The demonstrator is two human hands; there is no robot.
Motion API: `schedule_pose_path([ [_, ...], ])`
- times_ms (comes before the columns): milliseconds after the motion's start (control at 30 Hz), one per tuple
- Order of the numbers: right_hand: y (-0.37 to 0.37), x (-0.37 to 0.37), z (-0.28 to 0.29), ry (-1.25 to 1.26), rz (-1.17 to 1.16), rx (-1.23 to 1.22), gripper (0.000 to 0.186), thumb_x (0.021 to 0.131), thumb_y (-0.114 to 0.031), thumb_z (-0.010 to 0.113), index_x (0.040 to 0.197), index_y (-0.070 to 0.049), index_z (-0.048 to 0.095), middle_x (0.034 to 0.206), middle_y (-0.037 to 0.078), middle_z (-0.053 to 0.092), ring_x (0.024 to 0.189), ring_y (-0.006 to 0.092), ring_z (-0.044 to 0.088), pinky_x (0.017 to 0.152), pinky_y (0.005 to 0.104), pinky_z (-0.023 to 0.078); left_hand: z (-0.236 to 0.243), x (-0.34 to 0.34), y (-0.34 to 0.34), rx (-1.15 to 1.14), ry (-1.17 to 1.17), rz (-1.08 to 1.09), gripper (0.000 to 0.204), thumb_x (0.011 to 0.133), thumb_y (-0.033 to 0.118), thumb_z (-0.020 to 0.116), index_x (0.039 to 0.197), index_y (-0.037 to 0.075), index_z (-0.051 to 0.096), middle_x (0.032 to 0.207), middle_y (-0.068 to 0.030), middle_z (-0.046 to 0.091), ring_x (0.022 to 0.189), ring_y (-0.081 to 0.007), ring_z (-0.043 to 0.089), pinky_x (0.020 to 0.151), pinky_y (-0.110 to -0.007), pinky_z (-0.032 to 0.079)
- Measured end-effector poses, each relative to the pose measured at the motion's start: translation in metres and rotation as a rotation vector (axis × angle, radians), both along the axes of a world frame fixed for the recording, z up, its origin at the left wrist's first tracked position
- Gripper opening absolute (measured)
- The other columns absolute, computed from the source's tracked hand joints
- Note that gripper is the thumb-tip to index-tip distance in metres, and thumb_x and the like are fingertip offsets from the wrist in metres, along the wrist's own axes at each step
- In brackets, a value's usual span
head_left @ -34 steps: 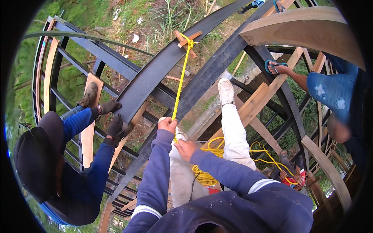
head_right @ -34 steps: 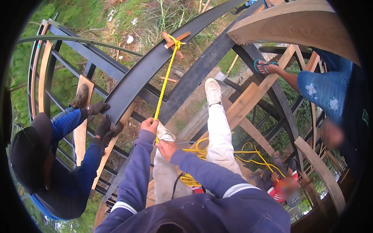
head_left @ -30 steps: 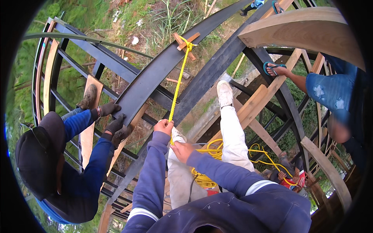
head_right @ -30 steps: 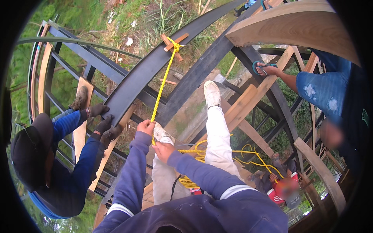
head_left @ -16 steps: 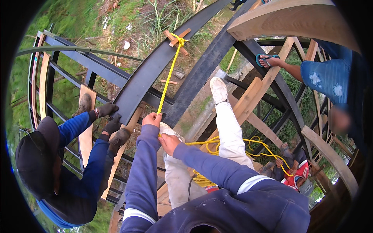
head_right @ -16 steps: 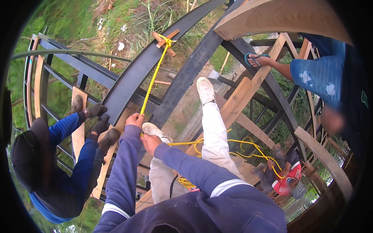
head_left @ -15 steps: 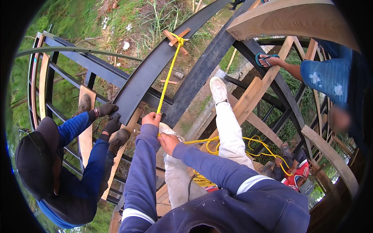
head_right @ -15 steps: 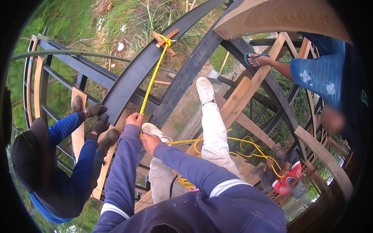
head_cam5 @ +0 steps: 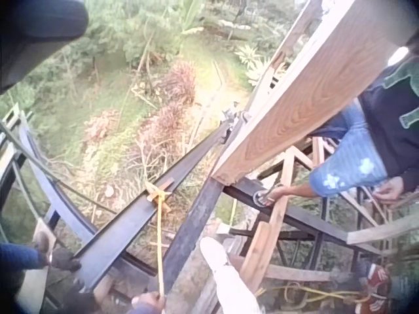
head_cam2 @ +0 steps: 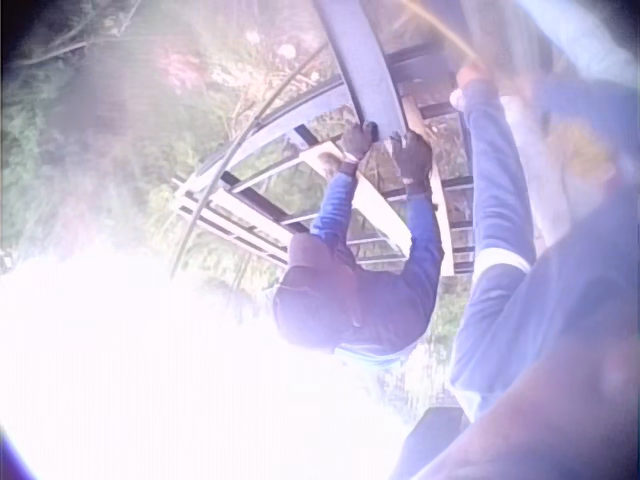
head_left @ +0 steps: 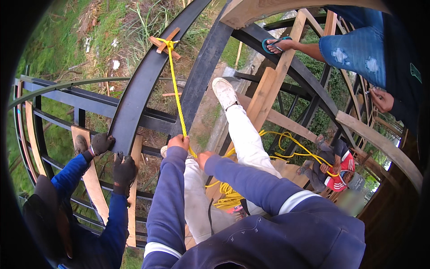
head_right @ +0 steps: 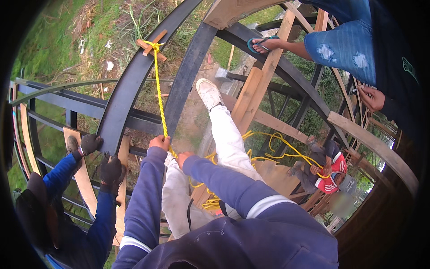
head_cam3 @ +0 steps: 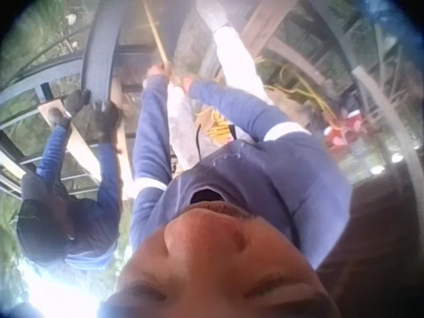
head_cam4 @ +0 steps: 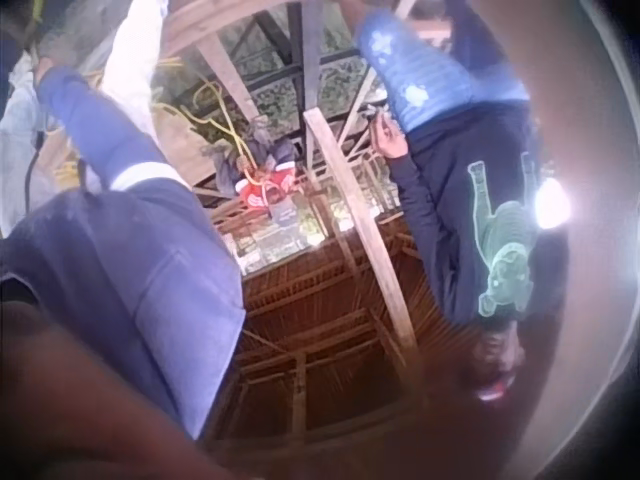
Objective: The person secures a yellow rope to a metal beam on a wooden structure. They loop the rope around the beam and tie a knot, assisted by a coworker who holds a wooden block in place to prevent slippage.
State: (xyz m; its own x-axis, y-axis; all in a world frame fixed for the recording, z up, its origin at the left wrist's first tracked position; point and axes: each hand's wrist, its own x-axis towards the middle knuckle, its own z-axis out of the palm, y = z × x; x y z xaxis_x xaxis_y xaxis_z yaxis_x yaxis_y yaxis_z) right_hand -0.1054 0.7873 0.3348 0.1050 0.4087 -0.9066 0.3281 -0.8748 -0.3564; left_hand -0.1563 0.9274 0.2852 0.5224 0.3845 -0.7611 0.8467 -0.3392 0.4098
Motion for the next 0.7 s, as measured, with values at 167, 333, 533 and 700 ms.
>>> schedule_pose_path([
  [167, -0.007, -0.008, -0.016, -0.112, 0.266, 0.046, 0.037, 0.088, -0.034, 0.052, 0.101, -0.002, 0.065, 0.105, 0.019, 0.061, 0.096, 0.0338, 0.06, 0.084, 0.0414, 0.047, -0.022, -0.008, -0.015, 0.0, 0.022, -0.049, 0.033, 0.08, 0.035, 0.059, 0.077, 0.002, 0.063, 0.077, -0.0219, 0.063, 0.079, -0.0392, 0.061, 0.073, -0.046, 0.048],
  [333, 0.005, -0.014, -0.036, -0.047, 0.245, -0.039, 0.031, 0.085, -0.028, 0.055, 0.096, -0.002, 0.067, 0.109, 0.016, 0.061, 0.098, 0.033, 0.06, 0.086, 0.0402, 0.047, -0.027, -0.016, -0.007, 0.004, 0.105, -0.034, 0.034, 0.08, 0.036, 0.059, 0.079, 0.002, 0.064, 0.079, -0.0219, 0.063, 0.081, -0.04, 0.06, 0.075, -0.046, 0.047],
  [533, -0.015, -0.023, -0.067, -0.08, 0.252, -0.115, 0.023, 0.081, -0.014, 0.053, 0.095, -0.002, 0.067, 0.105, 0.019, 0.062, 0.097, 0.0333, 0.061, 0.084, 0.0396, 0.049, -0.051, -0.023, -0.026, -0.054, 0.093, -0.029, 0.034, 0.079, 0.034, 0.059, 0.083, 0.001, 0.066, 0.082, -0.0222, 0.064, 0.082, -0.039, 0.061, 0.076, -0.046, 0.048],
  [700, -0.025, -0.03, -0.084, -0.1, 0.204, -0.044, 0.022, 0.079, -0.008, 0.052, 0.092, 0.0, 0.067, 0.101, 0.019, 0.062, 0.093, 0.0332, 0.062, 0.081, 0.04, 0.05, -0.075, -0.043, -0.036, 0.009, 0.066, 0.008, 0.031, 0.076, 0.033, 0.059, 0.077, 0.002, 0.065, 0.076, -0.0229, 0.063, 0.077, -0.0389, 0.061, 0.072, -0.046, 0.048],
])
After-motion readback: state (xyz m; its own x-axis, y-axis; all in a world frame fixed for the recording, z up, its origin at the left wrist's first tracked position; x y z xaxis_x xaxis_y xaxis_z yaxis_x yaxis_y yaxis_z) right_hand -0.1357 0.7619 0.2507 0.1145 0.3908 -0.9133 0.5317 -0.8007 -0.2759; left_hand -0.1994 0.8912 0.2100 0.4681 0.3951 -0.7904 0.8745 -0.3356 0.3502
